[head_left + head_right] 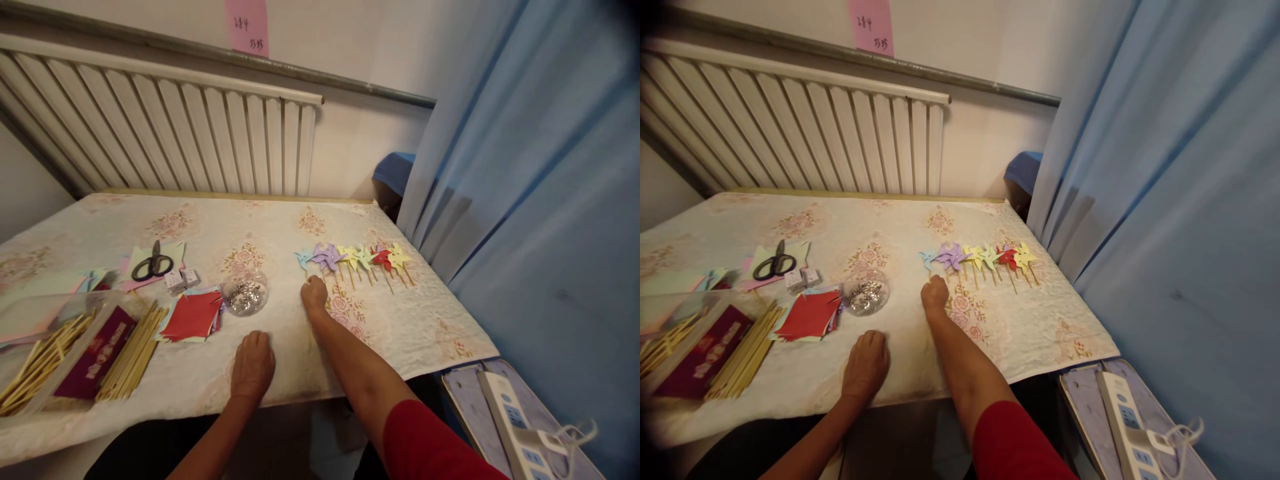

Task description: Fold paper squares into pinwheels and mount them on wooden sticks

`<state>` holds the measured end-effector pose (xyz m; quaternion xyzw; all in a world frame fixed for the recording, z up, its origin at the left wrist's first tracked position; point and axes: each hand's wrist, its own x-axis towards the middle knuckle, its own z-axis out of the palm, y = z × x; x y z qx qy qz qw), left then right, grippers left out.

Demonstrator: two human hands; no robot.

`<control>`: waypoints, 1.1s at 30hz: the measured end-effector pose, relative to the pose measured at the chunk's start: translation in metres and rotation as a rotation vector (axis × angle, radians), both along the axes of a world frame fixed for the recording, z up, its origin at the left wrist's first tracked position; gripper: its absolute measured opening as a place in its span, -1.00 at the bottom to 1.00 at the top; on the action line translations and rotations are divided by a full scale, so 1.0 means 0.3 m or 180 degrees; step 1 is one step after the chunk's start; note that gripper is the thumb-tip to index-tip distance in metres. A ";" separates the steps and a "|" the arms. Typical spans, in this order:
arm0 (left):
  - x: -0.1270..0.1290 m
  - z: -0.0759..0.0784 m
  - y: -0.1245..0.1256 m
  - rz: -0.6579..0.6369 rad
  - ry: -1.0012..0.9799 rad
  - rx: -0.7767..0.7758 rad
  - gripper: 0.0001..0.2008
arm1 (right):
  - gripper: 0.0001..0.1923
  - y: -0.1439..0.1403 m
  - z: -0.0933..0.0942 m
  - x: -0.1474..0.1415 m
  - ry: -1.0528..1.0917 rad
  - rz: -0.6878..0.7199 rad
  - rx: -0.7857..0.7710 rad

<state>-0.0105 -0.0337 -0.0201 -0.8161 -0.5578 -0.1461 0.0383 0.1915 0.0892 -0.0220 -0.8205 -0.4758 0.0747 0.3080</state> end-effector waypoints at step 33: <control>-0.002 -0.020 -0.037 0.0160 -0.0267 -0.0246 -0.83 | -0.71 -0.490 -0.055 -0.192 -0.0393 0.0753 0.0255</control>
